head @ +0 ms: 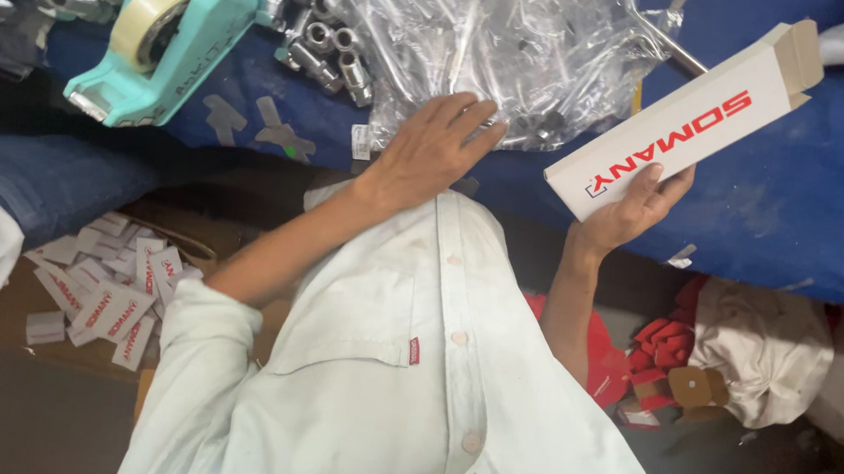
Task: The person repeatedly picks up small metal hardware pieces, places them into small white boxes, and then puts the boxes into larger cardboard boxes. The person also handles plastic bags and uses a tape dispenser.
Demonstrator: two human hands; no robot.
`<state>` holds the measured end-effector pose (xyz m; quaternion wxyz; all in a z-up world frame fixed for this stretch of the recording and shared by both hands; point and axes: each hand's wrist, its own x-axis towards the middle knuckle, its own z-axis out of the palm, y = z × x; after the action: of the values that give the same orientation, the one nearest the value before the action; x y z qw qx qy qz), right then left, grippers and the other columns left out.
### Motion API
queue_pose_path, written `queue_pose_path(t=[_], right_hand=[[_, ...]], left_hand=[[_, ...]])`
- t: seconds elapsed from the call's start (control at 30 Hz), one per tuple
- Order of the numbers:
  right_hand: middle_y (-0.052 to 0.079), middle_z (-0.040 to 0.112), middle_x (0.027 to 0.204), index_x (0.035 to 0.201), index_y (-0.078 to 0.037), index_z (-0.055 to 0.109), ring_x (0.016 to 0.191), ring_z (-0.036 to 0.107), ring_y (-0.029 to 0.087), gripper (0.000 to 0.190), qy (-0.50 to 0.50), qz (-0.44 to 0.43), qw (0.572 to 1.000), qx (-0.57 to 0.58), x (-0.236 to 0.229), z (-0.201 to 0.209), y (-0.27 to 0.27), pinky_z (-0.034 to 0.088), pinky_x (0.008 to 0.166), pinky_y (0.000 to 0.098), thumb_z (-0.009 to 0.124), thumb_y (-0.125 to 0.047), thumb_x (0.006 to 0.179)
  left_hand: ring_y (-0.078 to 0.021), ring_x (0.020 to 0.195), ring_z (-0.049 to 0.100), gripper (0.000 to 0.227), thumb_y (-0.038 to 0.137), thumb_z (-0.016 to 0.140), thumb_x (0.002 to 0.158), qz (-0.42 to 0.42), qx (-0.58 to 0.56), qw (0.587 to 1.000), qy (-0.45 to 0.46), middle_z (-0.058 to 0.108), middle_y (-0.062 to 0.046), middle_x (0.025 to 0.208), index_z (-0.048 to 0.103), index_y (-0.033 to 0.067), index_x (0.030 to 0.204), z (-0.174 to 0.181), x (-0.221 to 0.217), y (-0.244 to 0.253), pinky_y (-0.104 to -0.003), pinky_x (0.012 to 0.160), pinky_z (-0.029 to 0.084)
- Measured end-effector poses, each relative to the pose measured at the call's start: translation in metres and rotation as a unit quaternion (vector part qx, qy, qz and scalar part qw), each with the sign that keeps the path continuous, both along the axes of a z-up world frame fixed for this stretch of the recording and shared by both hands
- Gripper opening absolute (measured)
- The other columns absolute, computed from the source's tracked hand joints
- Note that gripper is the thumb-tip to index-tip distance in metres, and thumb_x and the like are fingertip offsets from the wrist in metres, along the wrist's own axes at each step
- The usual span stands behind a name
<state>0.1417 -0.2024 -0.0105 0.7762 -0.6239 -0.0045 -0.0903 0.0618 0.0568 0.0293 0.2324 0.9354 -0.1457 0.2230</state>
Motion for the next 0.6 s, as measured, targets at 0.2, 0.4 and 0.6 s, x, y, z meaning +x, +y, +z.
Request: queue_pose_path(t=[0.2, 0.4, 0.6], right_hand=[[0.018, 0.057, 0.139, 0.153, 0.003, 0.033, 0.120, 0.066, 0.022, 0.053, -0.004, -0.028, 0.999, -0.022, 0.003, -0.016, 0.004, 0.058, 0.105, 0.0374, 0.056, -0.021, 0.112], [0.020, 0.058, 0.139, 0.152, 0.005, 0.036, 0.120, 0.067, 0.023, 0.051, -0.010, -0.047, 0.999, -0.002, 0.028, -0.018, 0.005, 0.058, 0.105, 0.0384, 0.056, -0.018, 0.112], [0.019, 0.058, 0.144, 0.153, 0.004, 0.039, 0.129, 0.063, 0.026, 0.053, -0.039, 0.019, 0.996, -0.084, 0.089, 0.006, 0.040, 0.053, 0.113, 0.0399, 0.062, -0.013, 0.108]], left_hand=[[-0.0266, 0.105, 0.065, 0.020, 0.006, 0.074, 0.091, -0.021, -0.100, 0.993, 0.051, 0.067, -0.008, 0.111, 0.072, 0.0013, 0.110, 0.019, 0.023, 0.012, -0.038, 0.091, 0.052], [-0.0153, 0.101, 0.062, 0.028, 0.008, 0.078, 0.098, -0.012, -0.637, 0.766, 0.081, 0.064, -0.008, 0.112, 0.066, -0.0010, 0.121, 0.069, -0.035, 0.069, -0.028, 0.094, 0.052], [-0.0186, 0.100, 0.061, 0.032, 0.015, 0.083, 0.098, -0.067, -0.788, 0.611, 0.028, 0.063, -0.009, 0.107, 0.062, -0.0020, 0.117, 0.081, -0.022, 0.090, -0.031, 0.093, 0.054]])
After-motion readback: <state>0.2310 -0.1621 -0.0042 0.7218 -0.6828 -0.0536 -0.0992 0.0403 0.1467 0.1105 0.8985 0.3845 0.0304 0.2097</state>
